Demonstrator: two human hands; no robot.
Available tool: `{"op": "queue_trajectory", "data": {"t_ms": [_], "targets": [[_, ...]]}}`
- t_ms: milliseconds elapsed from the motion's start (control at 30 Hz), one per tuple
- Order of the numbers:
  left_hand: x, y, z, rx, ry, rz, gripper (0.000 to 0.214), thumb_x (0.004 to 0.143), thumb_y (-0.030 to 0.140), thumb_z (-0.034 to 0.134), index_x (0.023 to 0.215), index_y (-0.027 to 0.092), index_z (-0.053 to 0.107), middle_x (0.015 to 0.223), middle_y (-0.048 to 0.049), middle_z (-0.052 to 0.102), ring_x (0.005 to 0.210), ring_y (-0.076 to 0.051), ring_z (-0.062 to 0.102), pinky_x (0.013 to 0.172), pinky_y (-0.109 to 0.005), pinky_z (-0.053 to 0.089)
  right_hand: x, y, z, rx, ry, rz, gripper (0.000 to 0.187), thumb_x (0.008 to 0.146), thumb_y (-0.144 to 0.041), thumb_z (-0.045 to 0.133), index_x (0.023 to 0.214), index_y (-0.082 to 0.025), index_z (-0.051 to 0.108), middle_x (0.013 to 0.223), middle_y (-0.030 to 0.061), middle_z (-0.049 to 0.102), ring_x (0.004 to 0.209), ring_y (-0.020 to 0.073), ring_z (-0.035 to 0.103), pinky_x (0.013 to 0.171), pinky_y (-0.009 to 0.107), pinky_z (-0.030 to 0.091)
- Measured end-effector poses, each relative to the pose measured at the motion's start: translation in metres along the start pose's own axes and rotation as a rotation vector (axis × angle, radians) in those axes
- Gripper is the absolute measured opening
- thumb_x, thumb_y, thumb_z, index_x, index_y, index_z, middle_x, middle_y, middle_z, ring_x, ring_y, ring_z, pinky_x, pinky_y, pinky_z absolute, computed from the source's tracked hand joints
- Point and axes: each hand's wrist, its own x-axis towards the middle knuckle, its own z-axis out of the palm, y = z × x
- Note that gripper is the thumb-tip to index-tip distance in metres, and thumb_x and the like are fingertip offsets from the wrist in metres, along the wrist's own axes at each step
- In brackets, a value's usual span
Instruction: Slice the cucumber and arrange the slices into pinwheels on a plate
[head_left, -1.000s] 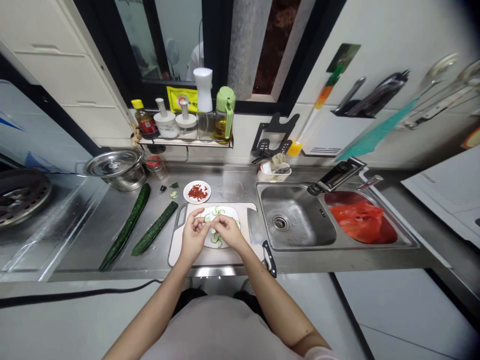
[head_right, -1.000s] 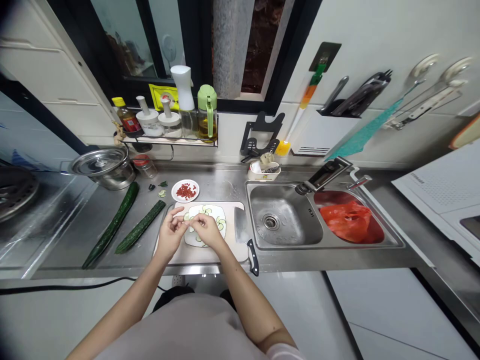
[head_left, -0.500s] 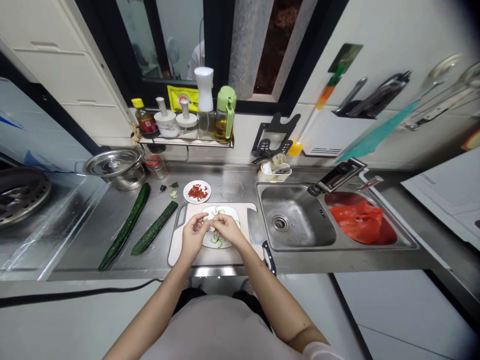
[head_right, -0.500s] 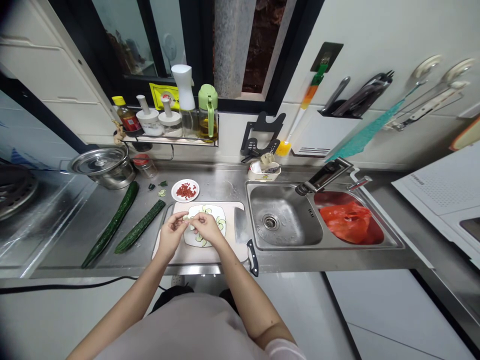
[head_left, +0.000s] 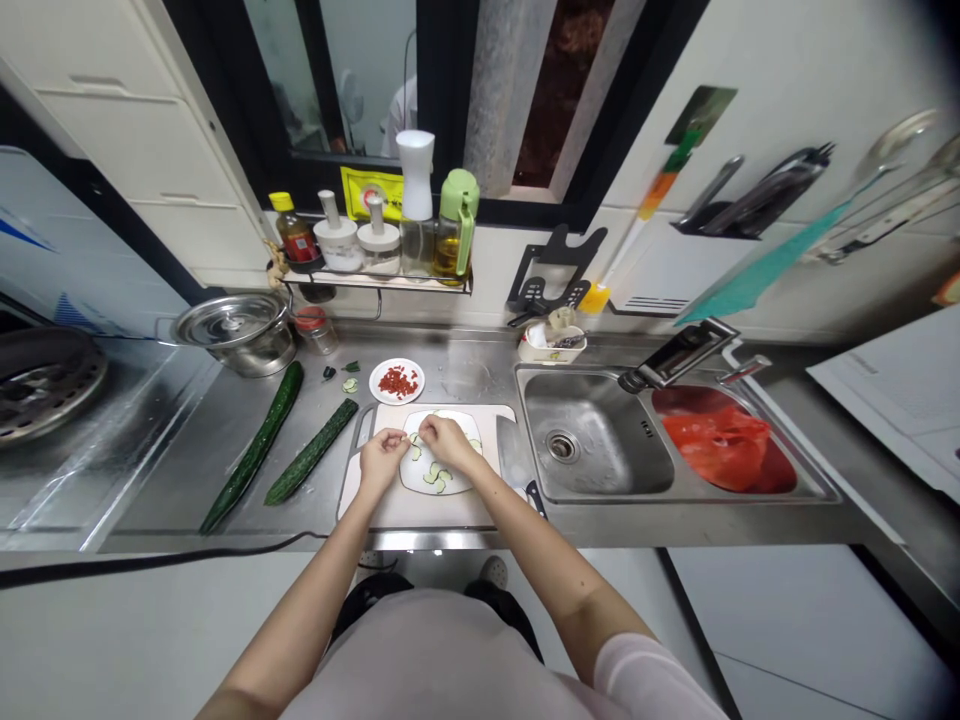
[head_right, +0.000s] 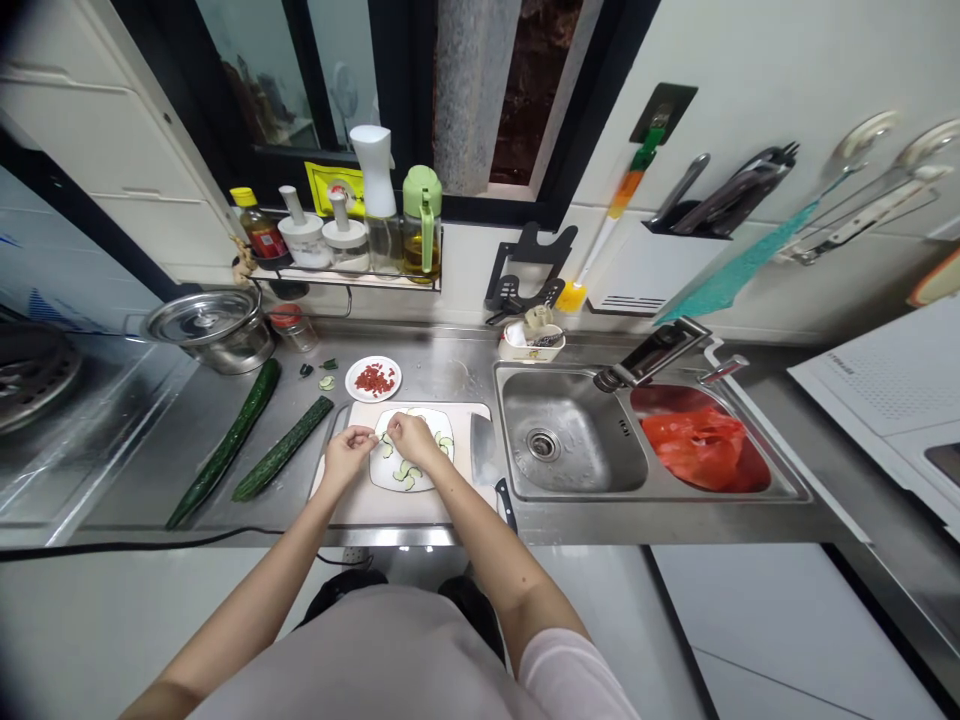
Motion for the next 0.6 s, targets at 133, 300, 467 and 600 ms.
{"op": "queue_trajectory", "data": {"t_ms": [133,300,467,600], "targets": [[0.004,-0.006,0.002,0.344,-0.007,-0.034,0.019,0.071,0.035,0.060,0.083,0.022,0.068,0.071,0.0004,0.067,0.067,-0.015,0.060,0.065,-0.025,0.039,0.005,0.006,0.012,-0.234,-0.072,0.015,0.009,0.086,-0.019,0.052,0.087,-0.018,0.061,0.088,0.0049,0.065,0.081,0.0151,0.055,0.072,0.024,0.034],[0.004,-0.004,0.007,0.619,-0.016,-0.060,0.017,0.074,0.035,0.057,0.080,0.027,0.070,0.082,-0.0009,0.072,0.082,-0.022,0.062,0.071,-0.029,0.037,0.007,0.012,0.022,-0.344,-0.127,0.042,0.014,0.091,-0.018,0.046,0.093,-0.017,0.060,0.096,0.0080,0.064,0.085,0.0165,0.056,0.070,0.025,0.033],[0.008,-0.006,0.011,0.734,-0.012,-0.036,0.019,0.075,0.035,0.054,0.078,0.025,0.070,0.089,-0.0049,0.071,0.089,-0.024,0.060,0.075,-0.032,0.037,0.009,0.015,0.026,-0.407,-0.151,0.051,0.018,0.092,-0.019,0.042,0.095,-0.017,0.060,0.097,0.0087,0.064,0.087,0.0172,0.056,0.070,0.026,0.033],[0.011,-0.010,0.013,0.797,-0.012,-0.024,0.019,0.075,0.033,0.053,0.077,0.024,0.070,0.092,-0.0072,0.069,0.092,-0.027,0.059,0.077,-0.035,0.037,0.010,0.017,0.029,-0.448,-0.166,0.044,0.020,0.093,-0.020,0.041,0.098,-0.017,0.060,0.099,0.0097,0.063,0.087,0.0180,0.056,0.070,0.026,0.034]]}}
